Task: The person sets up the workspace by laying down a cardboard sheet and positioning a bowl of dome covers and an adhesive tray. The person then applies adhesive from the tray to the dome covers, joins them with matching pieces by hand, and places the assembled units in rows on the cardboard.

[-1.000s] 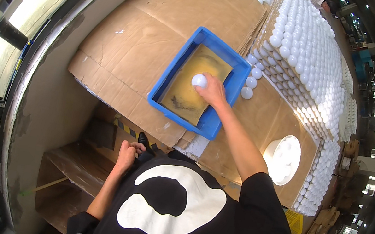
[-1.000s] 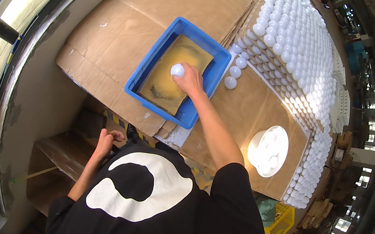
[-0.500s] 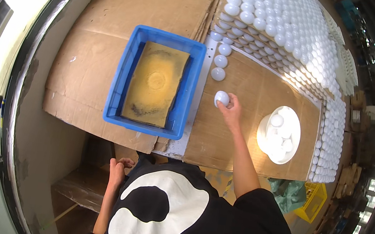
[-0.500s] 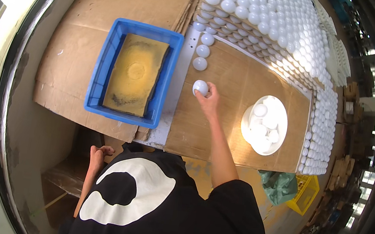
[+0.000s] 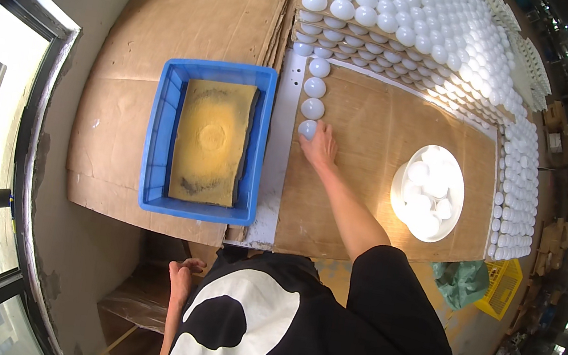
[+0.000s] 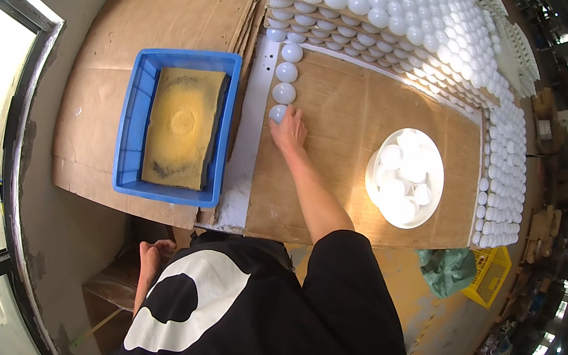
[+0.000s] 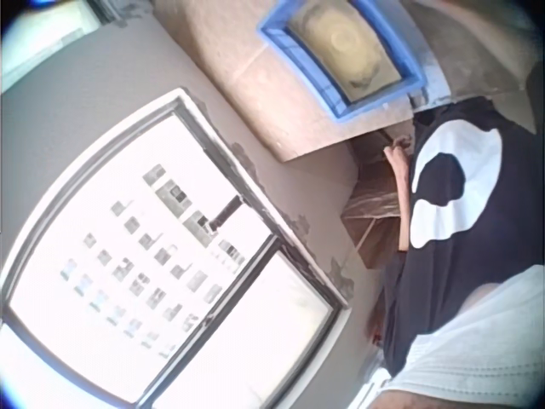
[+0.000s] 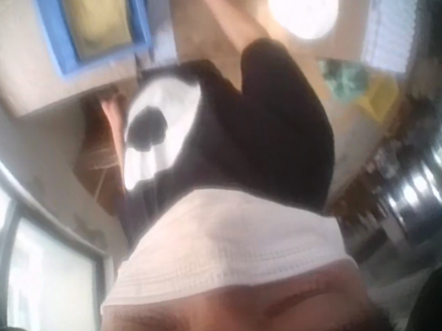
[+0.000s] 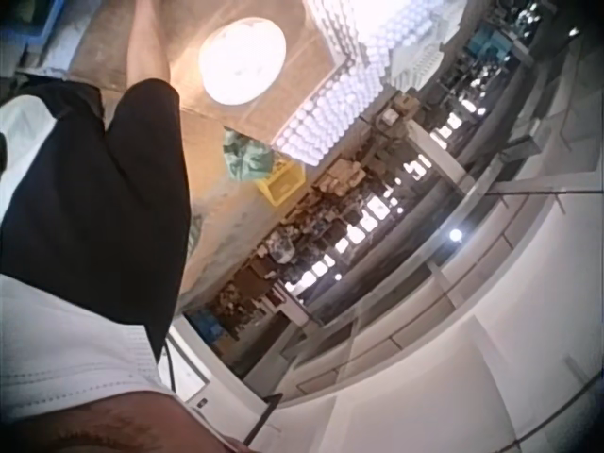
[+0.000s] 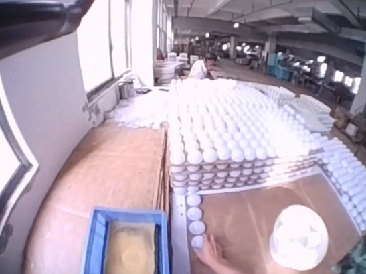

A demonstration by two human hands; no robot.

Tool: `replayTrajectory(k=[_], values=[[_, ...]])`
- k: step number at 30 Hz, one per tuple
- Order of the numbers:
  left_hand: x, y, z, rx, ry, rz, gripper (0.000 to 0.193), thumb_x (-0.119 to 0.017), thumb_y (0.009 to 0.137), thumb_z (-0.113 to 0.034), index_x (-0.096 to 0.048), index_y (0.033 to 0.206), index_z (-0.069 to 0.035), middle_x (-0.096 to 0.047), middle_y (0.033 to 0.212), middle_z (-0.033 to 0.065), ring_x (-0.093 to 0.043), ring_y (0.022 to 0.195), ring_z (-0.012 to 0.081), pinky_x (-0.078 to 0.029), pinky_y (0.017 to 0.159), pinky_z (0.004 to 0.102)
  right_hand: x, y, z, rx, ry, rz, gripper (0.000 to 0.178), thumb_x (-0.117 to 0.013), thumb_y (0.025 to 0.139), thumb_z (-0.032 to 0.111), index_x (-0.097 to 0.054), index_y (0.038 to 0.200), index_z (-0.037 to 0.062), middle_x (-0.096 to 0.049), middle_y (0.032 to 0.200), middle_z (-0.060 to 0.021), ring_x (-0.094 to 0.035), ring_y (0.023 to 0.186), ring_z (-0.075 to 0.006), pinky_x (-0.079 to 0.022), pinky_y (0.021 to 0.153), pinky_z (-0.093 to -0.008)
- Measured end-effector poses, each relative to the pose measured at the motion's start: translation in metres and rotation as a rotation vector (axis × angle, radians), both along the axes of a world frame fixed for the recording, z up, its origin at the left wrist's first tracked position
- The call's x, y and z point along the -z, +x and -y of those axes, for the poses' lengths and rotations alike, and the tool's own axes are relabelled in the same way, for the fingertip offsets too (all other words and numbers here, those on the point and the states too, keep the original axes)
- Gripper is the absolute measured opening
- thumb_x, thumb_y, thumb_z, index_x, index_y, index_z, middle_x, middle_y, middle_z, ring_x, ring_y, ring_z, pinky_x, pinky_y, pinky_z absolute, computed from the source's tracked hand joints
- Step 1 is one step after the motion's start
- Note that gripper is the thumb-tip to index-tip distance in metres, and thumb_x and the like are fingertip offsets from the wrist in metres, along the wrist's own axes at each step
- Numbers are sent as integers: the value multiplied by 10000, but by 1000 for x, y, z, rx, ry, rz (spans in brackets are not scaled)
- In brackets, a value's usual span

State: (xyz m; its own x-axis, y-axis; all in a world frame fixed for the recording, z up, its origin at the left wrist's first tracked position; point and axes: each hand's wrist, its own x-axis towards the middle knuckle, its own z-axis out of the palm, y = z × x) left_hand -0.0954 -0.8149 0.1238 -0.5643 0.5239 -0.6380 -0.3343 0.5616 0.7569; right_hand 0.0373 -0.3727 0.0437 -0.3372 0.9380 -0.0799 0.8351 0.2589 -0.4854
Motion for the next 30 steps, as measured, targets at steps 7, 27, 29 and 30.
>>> replayTrajectory(k=[7, 27, 29, 30], values=[[13, 2, 15, -21, -31, 37, 388, -357, 690, -69, -674, 817, 115, -688, 831, 188, -641, 798, 247, -497, 814, 340, -1, -7, 1, 26, -11, -47, 542, -722, 759, 307, -476, 1167, 48, -494, 1131, -220, -570, 975, -436, -480, 815, -512], [6, -11, 22, 52, -16, -15, 398, -352, 675, -86, -668, 810, 114, -685, 830, 184, -635, 753, 249, -503, 775, 338, -1, -16, -7, 48, -46, -25, 578, -722, 770, 346, -468, 1174, 21, -494, 1147, -225, -575, 1003, -416, -483, 847, -491], [5, -11, 22, 59, -18, -13, 397, -356, 677, -89, -672, 809, 111, -682, 822, 183, -633, 758, 246, -504, 767, 336, -3, -14, -6, 59, -45, -25, 580, -722, 770, 349, -469, 1176, 22, -493, 1152, -226, -576, 1003, -415, -484, 849, -490], [4, -12, 22, 65, -19, -6, 396, -359, 679, -93, -675, 807, 107, -680, 813, 181, -631, 763, 243, -504, 758, 335, -4, -11, -6, 61, -56, -24, 610, -722, 770, 351, -457, 1207, 19, -489, 1164, -228, -572, 1012, -415, -484, 851, -487]])
